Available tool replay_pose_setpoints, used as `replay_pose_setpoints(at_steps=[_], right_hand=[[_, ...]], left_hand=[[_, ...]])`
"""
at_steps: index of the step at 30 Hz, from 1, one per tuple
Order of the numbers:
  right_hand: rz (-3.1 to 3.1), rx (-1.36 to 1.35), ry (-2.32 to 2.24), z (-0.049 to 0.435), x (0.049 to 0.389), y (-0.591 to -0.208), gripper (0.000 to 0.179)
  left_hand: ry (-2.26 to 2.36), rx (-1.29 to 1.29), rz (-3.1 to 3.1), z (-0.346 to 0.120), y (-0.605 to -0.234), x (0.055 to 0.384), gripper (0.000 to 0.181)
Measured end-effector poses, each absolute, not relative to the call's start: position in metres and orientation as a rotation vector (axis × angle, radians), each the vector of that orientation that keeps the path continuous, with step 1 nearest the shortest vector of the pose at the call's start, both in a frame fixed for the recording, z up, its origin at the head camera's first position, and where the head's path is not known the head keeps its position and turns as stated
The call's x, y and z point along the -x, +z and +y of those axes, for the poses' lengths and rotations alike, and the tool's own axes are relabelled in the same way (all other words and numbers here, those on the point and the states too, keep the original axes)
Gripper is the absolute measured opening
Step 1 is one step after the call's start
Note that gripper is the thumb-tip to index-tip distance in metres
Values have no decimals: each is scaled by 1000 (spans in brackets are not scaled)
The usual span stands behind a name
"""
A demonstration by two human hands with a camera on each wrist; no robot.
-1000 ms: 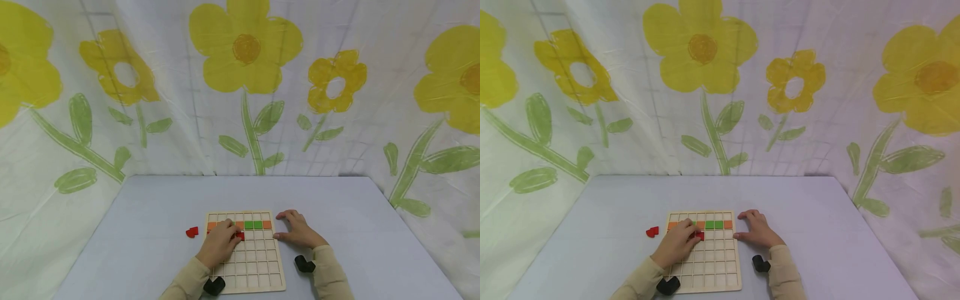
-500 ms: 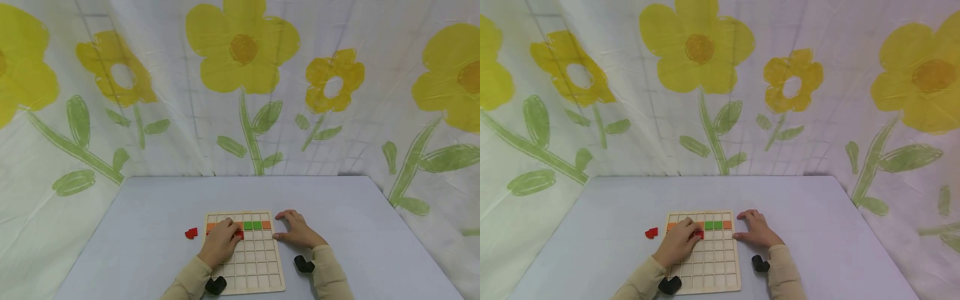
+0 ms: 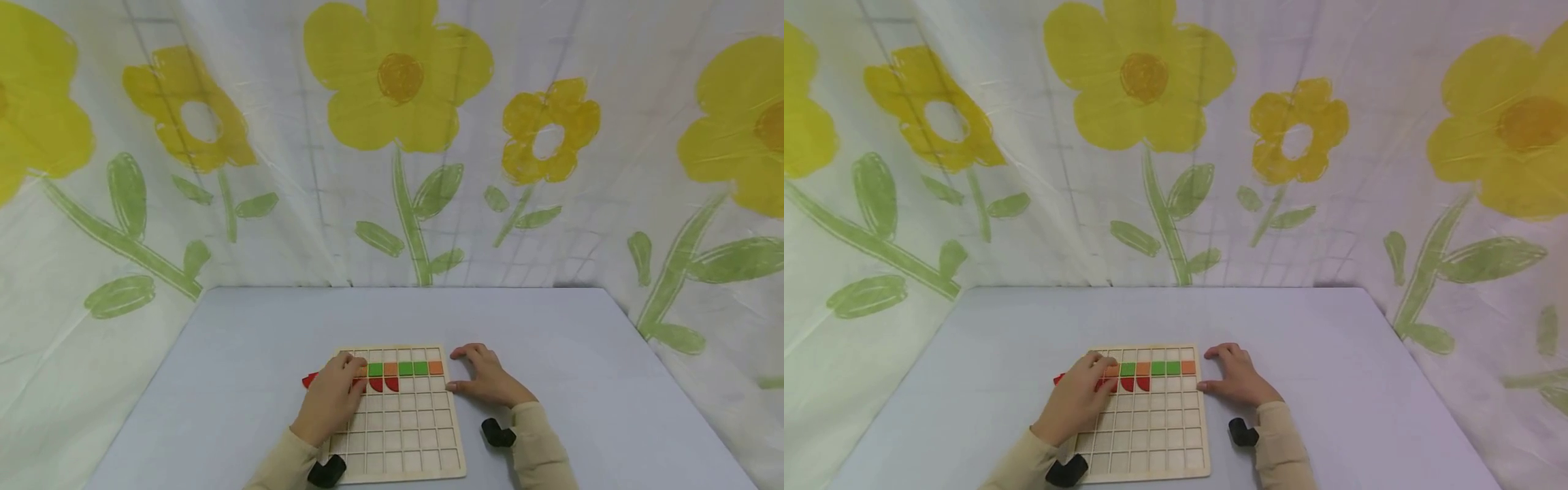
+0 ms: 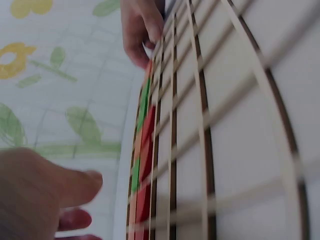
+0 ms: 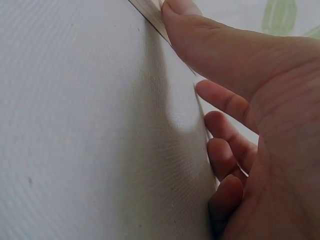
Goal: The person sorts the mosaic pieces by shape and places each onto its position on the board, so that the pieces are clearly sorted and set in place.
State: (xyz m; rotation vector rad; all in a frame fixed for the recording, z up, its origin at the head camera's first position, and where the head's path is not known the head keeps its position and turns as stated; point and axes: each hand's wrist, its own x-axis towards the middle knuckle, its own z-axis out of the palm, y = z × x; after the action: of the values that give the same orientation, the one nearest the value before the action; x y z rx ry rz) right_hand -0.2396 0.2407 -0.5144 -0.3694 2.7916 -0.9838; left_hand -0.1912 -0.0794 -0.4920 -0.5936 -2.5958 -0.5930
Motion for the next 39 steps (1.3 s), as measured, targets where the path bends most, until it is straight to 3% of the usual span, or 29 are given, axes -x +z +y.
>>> replay_pose_setpoints(at_steps=[7,12,32,39], right_hand=[[2794,376,-979,240,239,-513,58],[2789,378,-994,241,238,-513,59],[2776,361,-997,239,237,-508,58],[2770,350,-1010,240,237,-511,58]], left_hand=[[-450,216,-2633,-121,-491,183,39],[-484,115,-2736,-133,-492,181,38],[-480,126,-2739,-134,-496,177,28],[-516,250,-2601,-115,-487,180,28]])
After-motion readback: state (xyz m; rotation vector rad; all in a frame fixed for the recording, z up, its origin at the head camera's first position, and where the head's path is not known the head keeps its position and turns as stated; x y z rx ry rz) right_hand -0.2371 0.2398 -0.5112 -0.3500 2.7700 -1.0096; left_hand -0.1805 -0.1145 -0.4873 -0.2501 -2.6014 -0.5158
